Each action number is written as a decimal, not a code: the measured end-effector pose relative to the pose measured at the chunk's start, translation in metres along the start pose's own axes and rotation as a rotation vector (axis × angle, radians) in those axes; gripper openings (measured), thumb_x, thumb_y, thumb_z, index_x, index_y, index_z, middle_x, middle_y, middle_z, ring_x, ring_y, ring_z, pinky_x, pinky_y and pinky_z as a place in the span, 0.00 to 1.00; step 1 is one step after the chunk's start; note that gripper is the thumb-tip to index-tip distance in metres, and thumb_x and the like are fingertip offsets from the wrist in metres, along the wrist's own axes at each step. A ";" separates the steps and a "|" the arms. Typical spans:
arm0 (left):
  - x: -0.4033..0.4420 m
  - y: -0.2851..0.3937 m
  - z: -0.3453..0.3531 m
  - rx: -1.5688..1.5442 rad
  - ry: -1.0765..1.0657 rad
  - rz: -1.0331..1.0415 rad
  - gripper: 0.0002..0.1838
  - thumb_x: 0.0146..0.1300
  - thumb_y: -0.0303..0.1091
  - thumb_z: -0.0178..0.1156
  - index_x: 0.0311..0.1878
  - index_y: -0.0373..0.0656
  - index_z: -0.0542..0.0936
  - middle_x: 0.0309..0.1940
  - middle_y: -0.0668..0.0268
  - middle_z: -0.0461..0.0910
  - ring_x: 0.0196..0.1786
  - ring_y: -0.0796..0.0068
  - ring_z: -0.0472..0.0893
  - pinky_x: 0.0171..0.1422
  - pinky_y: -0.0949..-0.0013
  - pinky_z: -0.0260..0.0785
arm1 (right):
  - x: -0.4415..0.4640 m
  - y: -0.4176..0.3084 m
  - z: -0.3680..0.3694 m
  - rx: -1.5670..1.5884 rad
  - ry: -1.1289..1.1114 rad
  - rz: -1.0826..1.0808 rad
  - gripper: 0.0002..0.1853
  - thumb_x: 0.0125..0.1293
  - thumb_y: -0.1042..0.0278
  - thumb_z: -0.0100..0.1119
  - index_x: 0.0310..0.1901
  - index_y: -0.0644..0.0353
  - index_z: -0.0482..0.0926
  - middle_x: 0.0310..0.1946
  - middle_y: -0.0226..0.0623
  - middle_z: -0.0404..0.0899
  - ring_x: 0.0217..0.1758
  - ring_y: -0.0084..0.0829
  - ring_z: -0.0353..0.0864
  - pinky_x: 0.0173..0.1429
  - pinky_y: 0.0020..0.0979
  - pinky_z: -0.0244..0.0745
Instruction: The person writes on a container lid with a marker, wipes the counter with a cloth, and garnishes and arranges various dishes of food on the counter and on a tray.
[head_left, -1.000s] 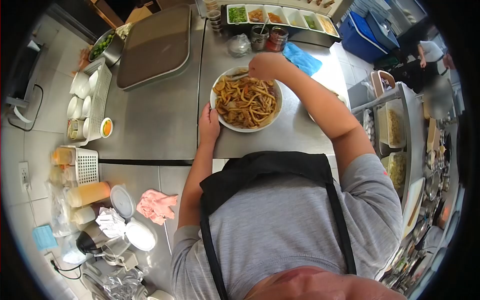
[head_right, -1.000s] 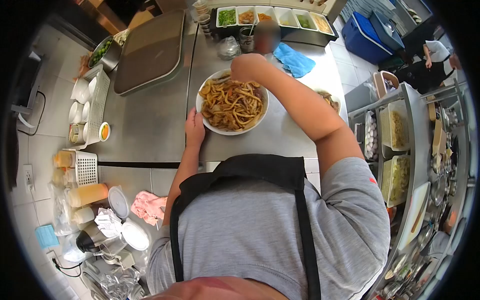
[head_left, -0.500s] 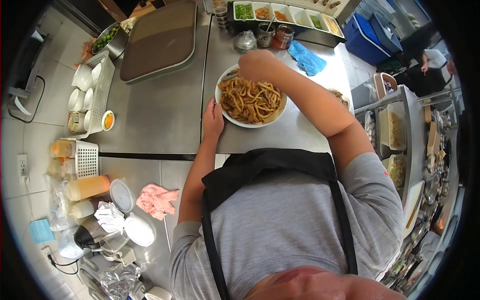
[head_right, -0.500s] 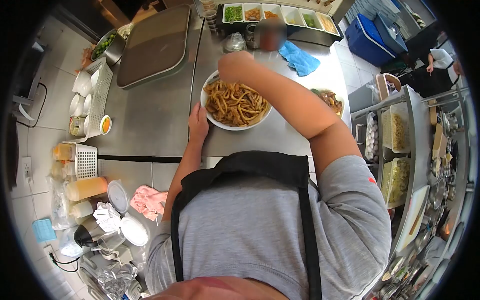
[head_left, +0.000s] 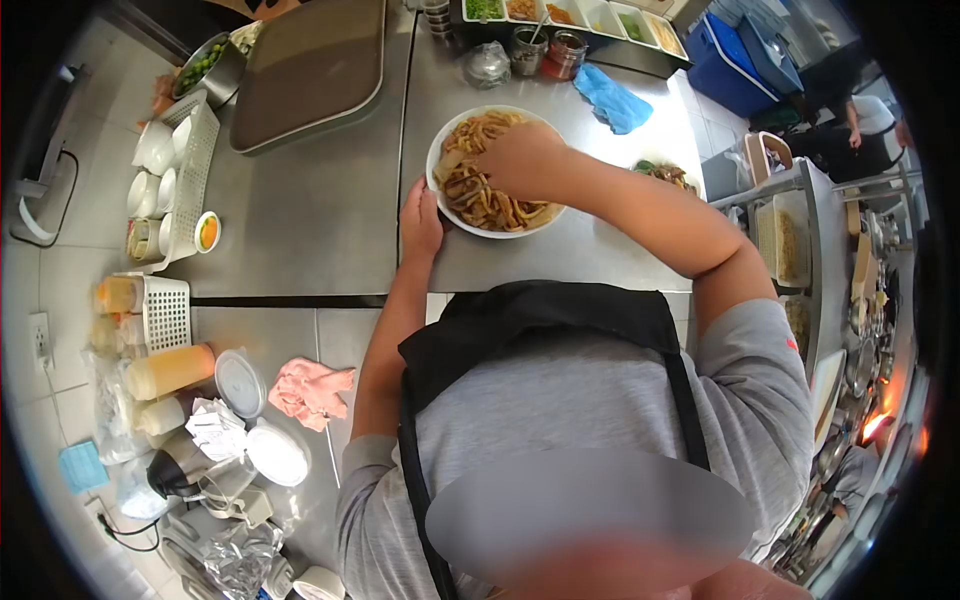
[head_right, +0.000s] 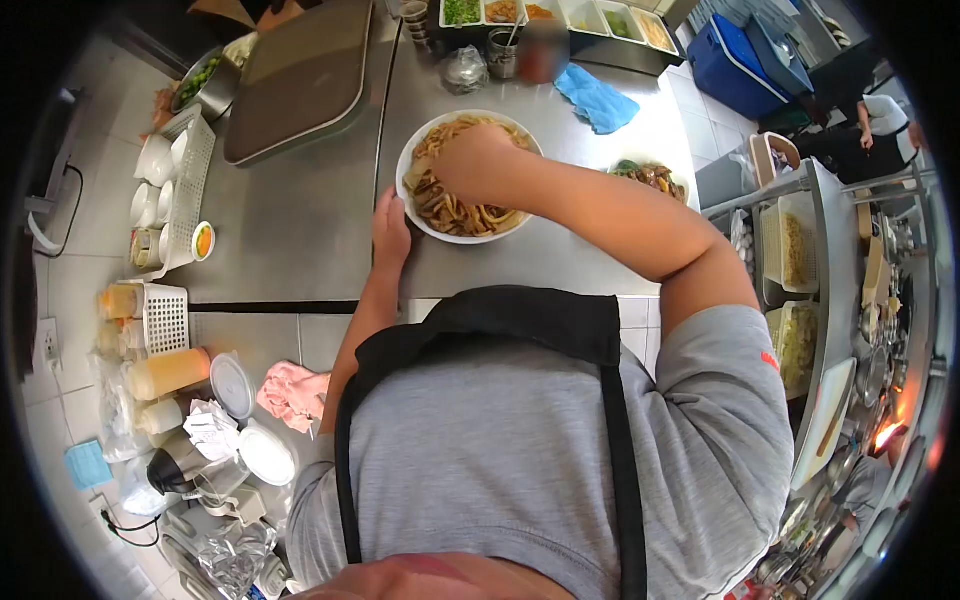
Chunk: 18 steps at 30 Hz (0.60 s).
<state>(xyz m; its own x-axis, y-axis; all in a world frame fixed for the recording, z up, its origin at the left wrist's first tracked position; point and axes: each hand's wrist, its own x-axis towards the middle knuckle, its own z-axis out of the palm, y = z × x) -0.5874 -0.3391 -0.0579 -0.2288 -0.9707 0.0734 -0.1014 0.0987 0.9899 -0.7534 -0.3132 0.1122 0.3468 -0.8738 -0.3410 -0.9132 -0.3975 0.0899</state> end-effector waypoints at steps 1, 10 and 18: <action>0.000 0.002 0.000 -0.008 0.003 0.012 0.21 0.60 0.36 0.41 0.51 0.29 0.65 0.44 0.55 0.72 0.47 0.70 0.70 0.53 0.73 0.59 | -0.010 0.006 -0.004 0.011 0.013 0.033 0.11 0.51 0.63 0.49 0.35 0.53 0.77 0.28 0.35 0.77 0.32 0.35 0.77 0.30 0.37 0.70; -0.001 0.001 0.002 -0.030 0.015 0.036 0.19 0.59 0.33 0.40 0.50 0.32 0.67 0.42 0.55 0.74 0.45 0.69 0.73 0.50 0.72 0.62 | -0.103 0.056 0.011 0.325 0.112 0.538 0.11 0.54 0.56 0.49 0.34 0.50 0.77 0.26 0.37 0.76 0.34 0.38 0.76 0.36 0.36 0.70; 0.002 0.001 0.002 -0.123 -0.059 0.009 0.20 0.61 0.34 0.40 0.52 0.29 0.63 0.44 0.59 0.71 0.46 0.74 0.70 0.51 0.75 0.60 | -0.078 0.044 0.009 0.282 0.105 0.481 0.10 0.55 0.60 0.47 0.29 0.53 0.77 0.25 0.36 0.77 0.32 0.37 0.76 0.34 0.37 0.71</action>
<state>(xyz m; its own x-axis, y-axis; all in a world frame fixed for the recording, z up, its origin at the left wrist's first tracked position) -0.5897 -0.3403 -0.0575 -0.2863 -0.9549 0.0791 0.0201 0.0766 0.9969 -0.8226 -0.2595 0.1342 -0.1162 -0.9669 -0.2273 -0.9905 0.1299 -0.0458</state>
